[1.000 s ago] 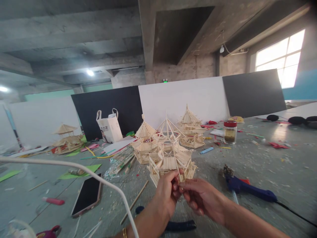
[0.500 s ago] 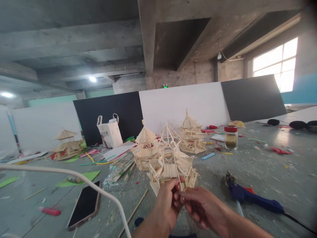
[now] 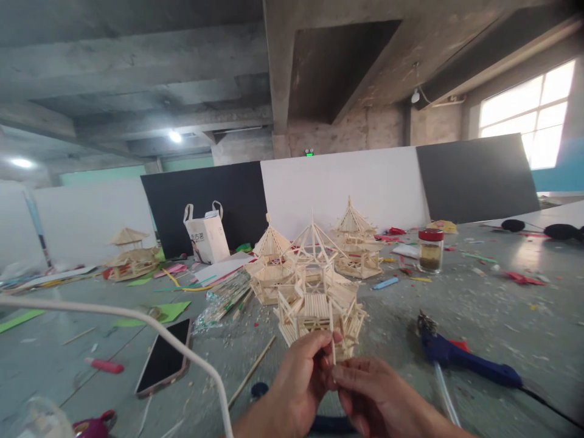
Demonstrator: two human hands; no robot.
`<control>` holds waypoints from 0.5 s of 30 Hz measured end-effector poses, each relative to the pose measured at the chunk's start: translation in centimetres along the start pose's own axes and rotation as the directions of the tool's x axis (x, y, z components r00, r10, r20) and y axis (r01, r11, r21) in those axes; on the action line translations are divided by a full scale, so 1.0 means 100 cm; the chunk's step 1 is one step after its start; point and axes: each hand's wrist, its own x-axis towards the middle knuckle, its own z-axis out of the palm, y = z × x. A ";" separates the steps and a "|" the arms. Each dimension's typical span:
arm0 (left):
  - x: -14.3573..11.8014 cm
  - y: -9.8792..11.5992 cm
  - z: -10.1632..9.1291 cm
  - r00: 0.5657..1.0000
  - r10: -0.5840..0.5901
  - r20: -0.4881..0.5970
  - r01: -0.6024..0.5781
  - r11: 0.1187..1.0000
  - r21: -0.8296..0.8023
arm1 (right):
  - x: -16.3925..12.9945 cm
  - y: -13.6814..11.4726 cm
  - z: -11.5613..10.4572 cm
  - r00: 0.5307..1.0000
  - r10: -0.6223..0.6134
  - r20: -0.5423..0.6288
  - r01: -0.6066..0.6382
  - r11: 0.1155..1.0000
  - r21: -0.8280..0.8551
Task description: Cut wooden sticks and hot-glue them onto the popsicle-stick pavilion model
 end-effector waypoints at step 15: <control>-0.064 0.041 -0.062 0.945 0.268 -0.185 -0.235 0.954 0.186 | 0.025 0.023 0.086 0.992 -0.027 0.126 0.052 0.980 -0.194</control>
